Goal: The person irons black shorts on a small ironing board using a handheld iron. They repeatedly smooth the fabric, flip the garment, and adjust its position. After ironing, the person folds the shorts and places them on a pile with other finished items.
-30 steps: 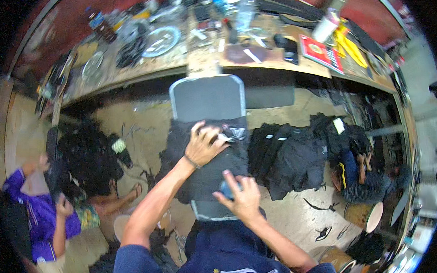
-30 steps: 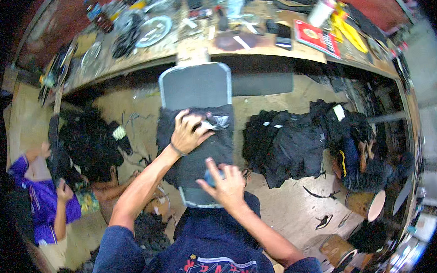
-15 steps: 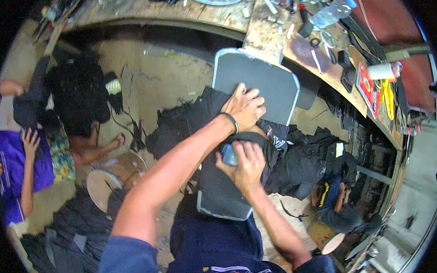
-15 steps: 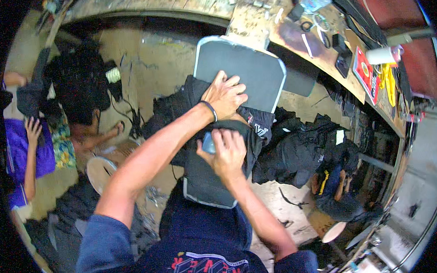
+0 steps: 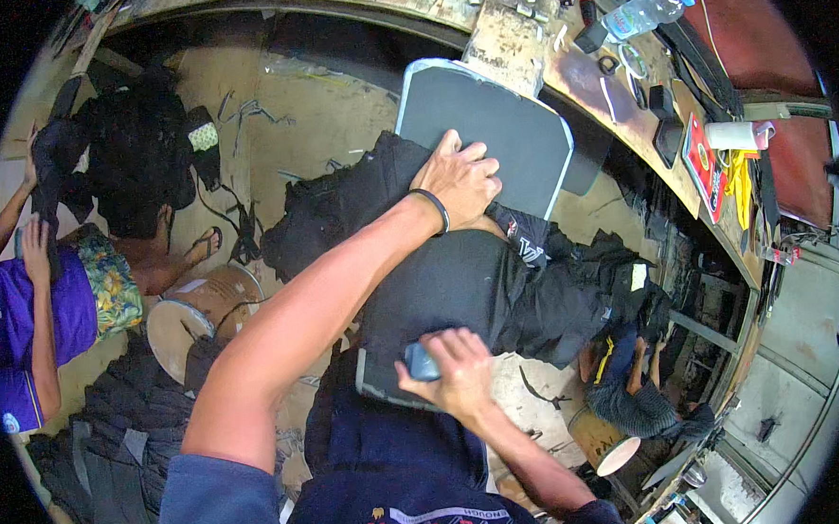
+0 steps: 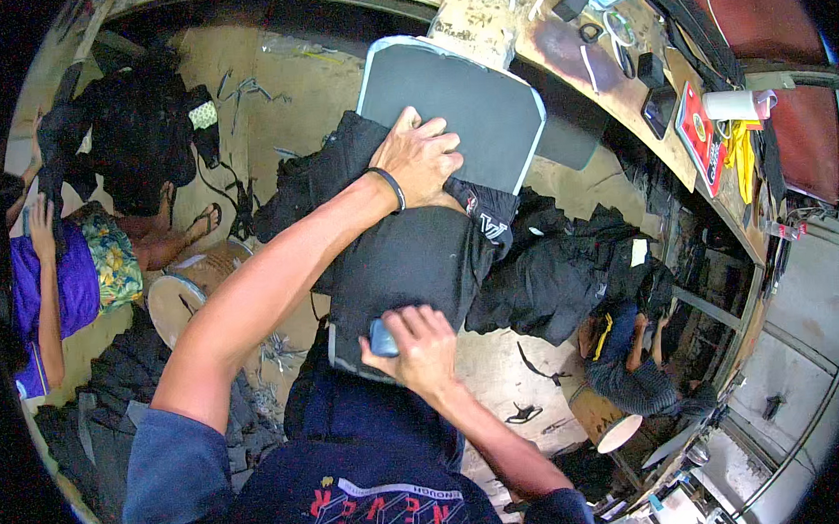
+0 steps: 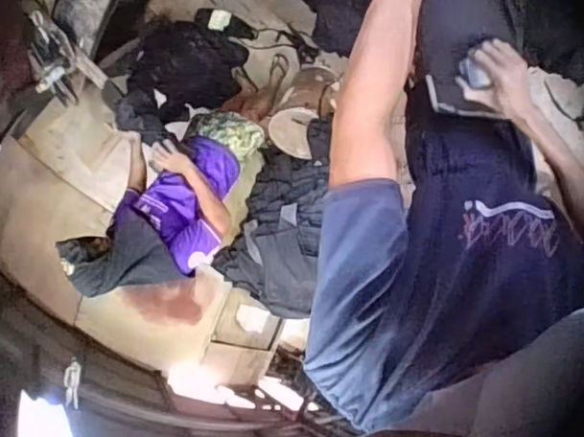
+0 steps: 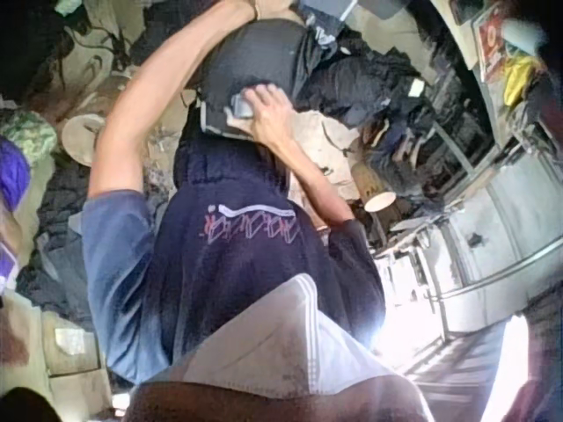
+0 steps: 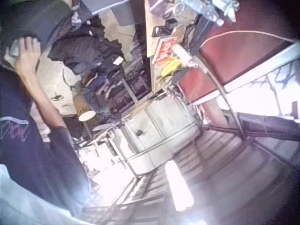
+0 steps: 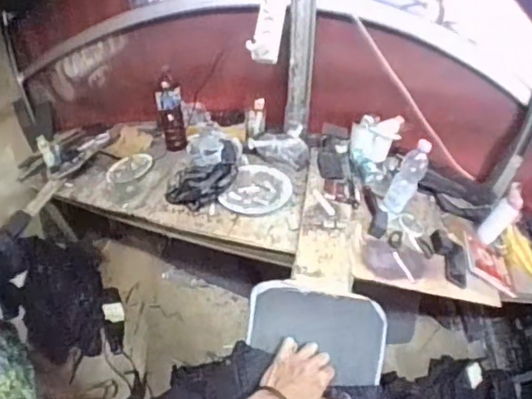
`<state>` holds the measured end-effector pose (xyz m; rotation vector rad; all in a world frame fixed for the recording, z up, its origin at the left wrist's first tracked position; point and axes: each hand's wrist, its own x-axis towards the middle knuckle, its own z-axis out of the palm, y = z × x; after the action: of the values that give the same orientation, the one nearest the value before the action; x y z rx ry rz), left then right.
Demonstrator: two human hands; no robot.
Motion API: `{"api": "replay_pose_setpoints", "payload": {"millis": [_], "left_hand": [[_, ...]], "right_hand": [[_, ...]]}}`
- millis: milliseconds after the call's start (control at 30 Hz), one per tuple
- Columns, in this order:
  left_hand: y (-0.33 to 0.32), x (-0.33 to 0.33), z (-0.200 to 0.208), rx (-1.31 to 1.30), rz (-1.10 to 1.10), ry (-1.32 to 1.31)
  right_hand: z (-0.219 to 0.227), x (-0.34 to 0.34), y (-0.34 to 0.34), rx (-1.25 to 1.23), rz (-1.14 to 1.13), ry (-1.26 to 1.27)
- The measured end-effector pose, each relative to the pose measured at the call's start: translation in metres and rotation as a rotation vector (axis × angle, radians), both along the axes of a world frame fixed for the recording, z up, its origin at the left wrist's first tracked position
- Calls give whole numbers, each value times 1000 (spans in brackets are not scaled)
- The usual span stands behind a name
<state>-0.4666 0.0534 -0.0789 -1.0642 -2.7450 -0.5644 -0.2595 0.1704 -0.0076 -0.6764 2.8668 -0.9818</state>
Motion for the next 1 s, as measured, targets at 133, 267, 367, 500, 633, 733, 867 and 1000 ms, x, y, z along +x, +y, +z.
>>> {"api": "replay_pose_setpoints", "payload": {"millis": [133, 267, 367, 500, 633, 733, 867, 1000], "left_hand": [[1, 6, 3, -11, 25, -4], [-1, 7, 3, -10, 17, -36], [0, 1, 7, -44, -7, -73], [6, 15, 29, -218, 80, -141], [1, 78, 46, 130, 407, 140], [-22, 149, 30, 251, 960, -184], [-46, 234, -19, 608, 912, -536], [-65, 353, -35, 891, 849, -707]], "right_hand": [[-7, -19, 3, 222, -306, 295], [8, 20, -12, 71, -67, 57], [14, -42, -33, 79, -219, 274], [-5, 16, -48, 175, -170, 158], [4, 36, 13, -174, -137, -153], [-1, -24, 65, -461, -522, 113], [-68, -45, 85, -243, -417, 213], [-108, 63, 54, -304, -369, 219]]}}
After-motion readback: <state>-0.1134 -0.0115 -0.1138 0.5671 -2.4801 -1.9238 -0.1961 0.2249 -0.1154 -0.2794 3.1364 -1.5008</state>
